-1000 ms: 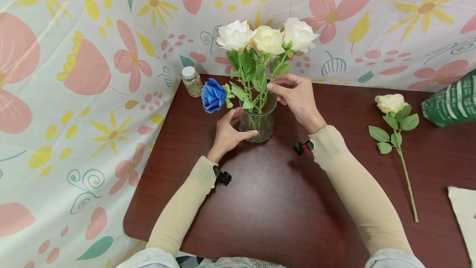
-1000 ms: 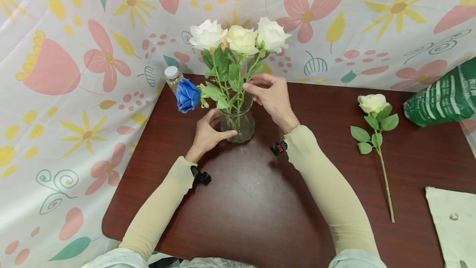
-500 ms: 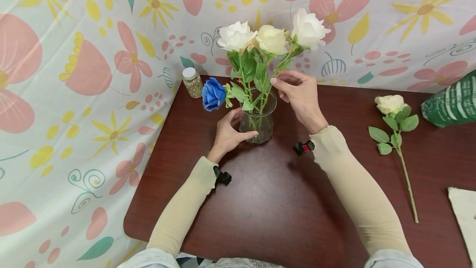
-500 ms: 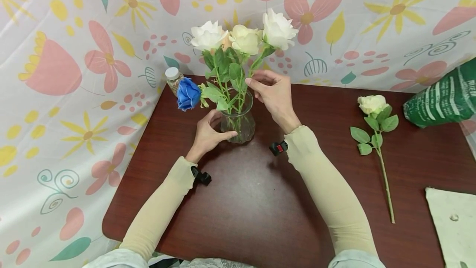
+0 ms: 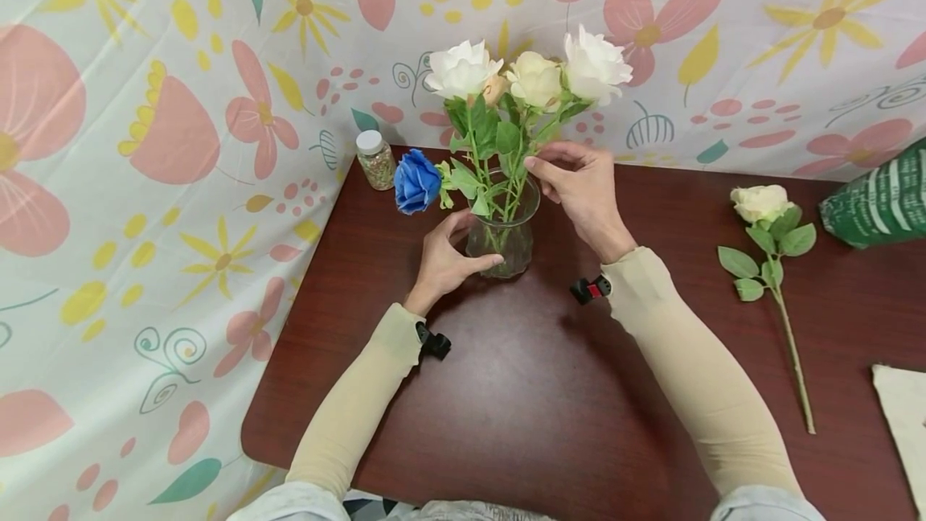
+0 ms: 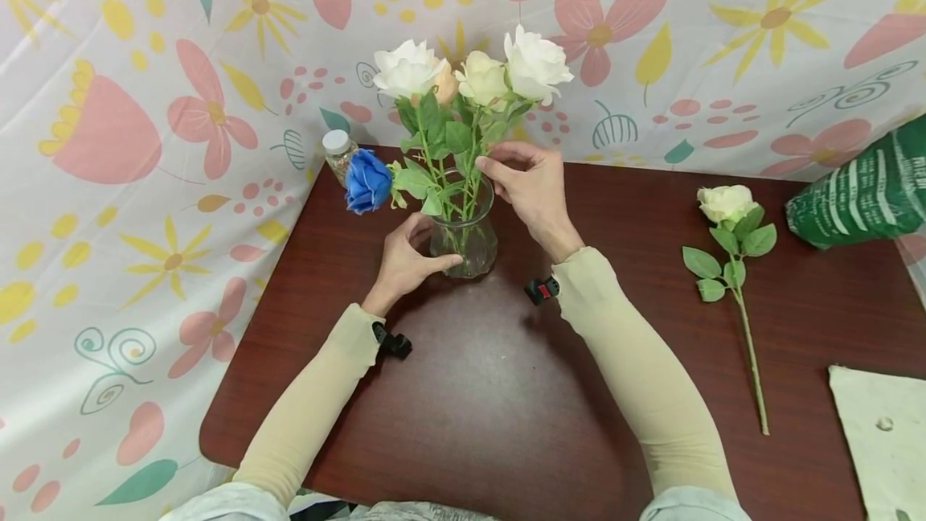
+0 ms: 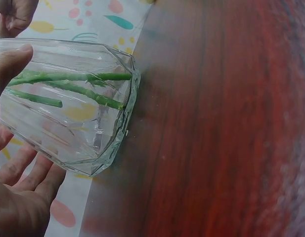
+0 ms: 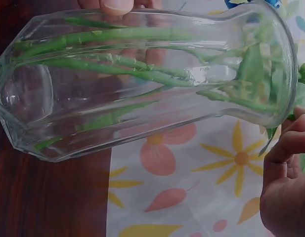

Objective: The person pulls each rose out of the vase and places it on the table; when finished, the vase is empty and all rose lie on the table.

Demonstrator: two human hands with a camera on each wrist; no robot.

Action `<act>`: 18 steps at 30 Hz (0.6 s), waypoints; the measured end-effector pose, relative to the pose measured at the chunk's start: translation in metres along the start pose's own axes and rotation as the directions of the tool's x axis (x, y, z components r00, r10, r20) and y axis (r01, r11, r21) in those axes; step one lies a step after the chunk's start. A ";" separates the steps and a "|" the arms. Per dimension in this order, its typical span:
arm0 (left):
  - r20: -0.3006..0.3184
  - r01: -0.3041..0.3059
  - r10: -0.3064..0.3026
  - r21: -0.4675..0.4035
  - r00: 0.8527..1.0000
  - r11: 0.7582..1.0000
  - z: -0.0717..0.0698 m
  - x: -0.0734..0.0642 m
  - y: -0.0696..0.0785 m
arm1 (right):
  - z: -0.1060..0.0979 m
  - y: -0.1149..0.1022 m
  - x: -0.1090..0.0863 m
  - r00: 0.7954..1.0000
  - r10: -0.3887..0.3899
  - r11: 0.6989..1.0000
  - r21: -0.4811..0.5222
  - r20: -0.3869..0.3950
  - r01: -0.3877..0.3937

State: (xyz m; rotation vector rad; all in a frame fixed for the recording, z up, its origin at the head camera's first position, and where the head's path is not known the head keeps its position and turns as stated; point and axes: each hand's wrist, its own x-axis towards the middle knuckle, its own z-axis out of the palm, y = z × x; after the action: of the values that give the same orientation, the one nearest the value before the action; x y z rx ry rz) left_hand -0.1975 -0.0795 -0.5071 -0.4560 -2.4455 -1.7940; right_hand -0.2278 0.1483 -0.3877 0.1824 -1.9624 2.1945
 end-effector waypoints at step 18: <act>0.001 -0.001 0.001 0.003 1.000 1.000 0.000 0.000 -0.003 | 0.016 -0.004 -0.014 0.973 -0.101 0.972 -0.230 -0.209 0.051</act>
State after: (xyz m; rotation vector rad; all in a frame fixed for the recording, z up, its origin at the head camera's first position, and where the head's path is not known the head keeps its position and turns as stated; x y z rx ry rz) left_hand -0.1987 -0.0800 -0.5099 -0.4571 -2.4476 -1.7902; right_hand -0.2136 0.1320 -0.3849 -0.0172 -2.0197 1.8404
